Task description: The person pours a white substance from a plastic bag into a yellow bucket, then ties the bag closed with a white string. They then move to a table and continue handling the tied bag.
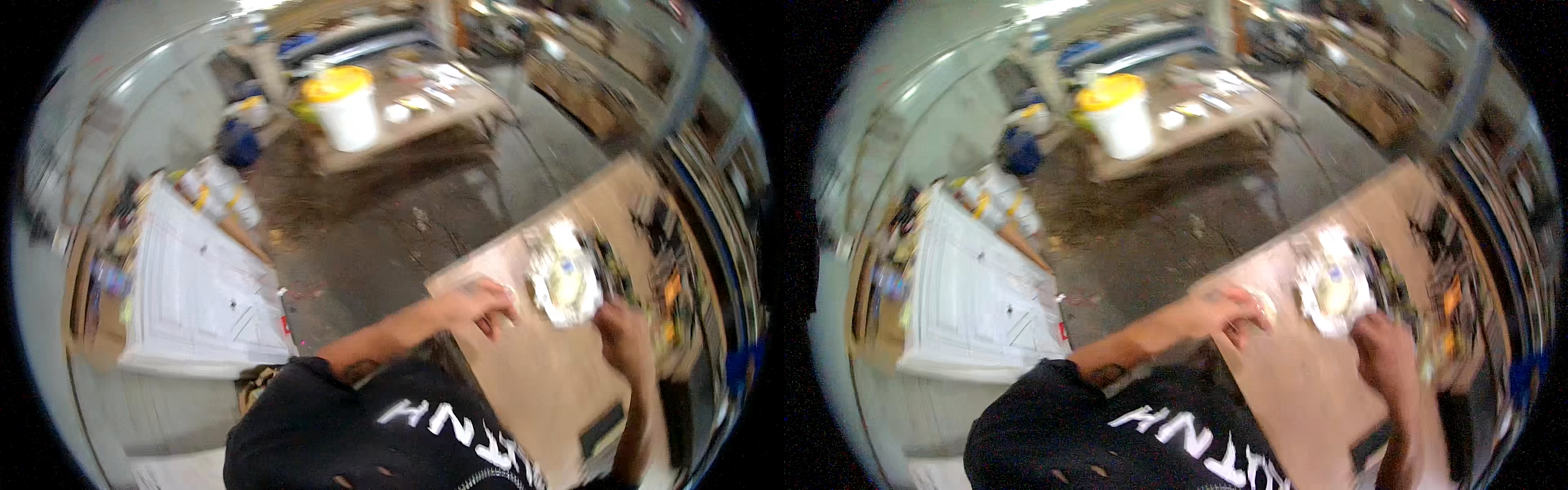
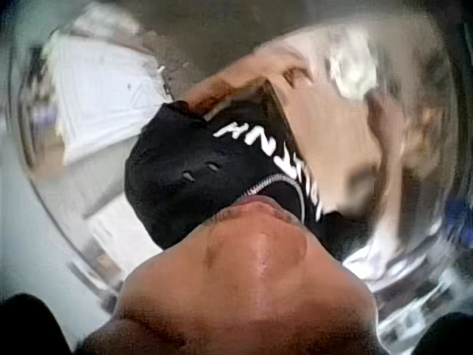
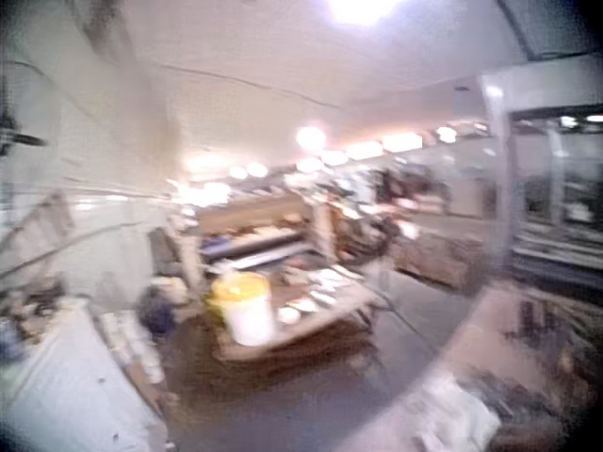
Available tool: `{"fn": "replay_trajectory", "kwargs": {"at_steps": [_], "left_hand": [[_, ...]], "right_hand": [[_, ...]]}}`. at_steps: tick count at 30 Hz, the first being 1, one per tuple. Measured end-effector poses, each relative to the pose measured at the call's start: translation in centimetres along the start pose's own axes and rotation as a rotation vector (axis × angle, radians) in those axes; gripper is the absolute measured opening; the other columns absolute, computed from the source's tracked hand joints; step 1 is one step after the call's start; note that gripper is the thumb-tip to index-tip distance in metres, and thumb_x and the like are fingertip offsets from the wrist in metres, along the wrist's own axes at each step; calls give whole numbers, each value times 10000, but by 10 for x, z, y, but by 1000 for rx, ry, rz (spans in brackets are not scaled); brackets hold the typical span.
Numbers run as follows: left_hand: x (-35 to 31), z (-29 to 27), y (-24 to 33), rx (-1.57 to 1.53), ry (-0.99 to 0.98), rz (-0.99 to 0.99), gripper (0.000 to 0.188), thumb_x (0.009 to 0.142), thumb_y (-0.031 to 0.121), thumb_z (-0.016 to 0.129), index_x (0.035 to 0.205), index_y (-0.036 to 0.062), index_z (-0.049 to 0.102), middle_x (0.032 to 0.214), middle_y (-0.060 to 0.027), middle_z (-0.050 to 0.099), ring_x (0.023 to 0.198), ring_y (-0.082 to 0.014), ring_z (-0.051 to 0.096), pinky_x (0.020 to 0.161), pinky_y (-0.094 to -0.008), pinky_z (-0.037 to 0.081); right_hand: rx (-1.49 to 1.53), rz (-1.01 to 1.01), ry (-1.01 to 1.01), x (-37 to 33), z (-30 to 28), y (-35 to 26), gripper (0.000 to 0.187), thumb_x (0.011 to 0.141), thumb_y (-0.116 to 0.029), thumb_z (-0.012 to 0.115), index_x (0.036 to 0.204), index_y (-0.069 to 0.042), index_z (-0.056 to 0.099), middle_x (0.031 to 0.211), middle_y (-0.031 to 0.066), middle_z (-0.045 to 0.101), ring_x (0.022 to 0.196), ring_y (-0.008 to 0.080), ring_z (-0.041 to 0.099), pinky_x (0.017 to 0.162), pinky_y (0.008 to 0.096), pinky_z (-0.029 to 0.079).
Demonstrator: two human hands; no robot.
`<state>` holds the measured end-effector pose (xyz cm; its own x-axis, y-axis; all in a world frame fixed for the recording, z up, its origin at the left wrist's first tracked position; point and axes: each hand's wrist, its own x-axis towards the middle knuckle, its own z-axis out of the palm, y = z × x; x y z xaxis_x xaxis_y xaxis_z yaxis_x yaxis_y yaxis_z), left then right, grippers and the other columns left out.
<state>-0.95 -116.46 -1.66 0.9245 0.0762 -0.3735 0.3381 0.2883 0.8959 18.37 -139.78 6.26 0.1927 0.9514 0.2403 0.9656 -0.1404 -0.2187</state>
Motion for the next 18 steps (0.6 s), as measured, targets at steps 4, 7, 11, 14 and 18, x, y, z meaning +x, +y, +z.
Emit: {"fn": "replay_trajectory", "kwargs": {"at_steps": [4,7,11,14,18], "left_hand": [[-13,-3,15,-58,-55,-66,356,993,296,469,965,-19,632,870,-122,676,652,-164,652,614,-282,550],[-7,-1,17,10,-109,-85,385,1002,336,470,988,-22,610,851,-127,666,636,-142,635,606,-263,537],[-3,0,14,-40,-88,-41,359,978,323,534,1001,-20,637,827,-75,648,626,-95,578,600,-241,497],[1,0,9,-123,-111,-135,298,962,249,577,1017,-37,638,867,-72,643,657,-88,559,615,-220,483],[13,6,7,-21,-185,-149,284,936,229,615,1022,-39,649,855,-54,632,648,-78,543,603,-221,466]], "right_hand": [[-133,-42,-105,22,-23,-11,58,785,14,572,801,-38,553,822,97,556,702,313,568,566,395,428],[-157,-8,-148,18,-30,-14,48,773,-1,581,796,-39,564,831,74,564,688,293,569,565,394,432],[-107,6,-104,13,-16,-2,83,715,-6,562,780,-45,530,834,77,562,706,326,591,565,429,456],[-59,95,-105,-4,-1,5,59,759,9,594,784,-30,558,862,65,583,707,304,591,579,408,451],[-34,183,-81,-16,8,11,72,775,19,625,808,-23,576,891,55,600,722,289,601,590,390,458]]}}
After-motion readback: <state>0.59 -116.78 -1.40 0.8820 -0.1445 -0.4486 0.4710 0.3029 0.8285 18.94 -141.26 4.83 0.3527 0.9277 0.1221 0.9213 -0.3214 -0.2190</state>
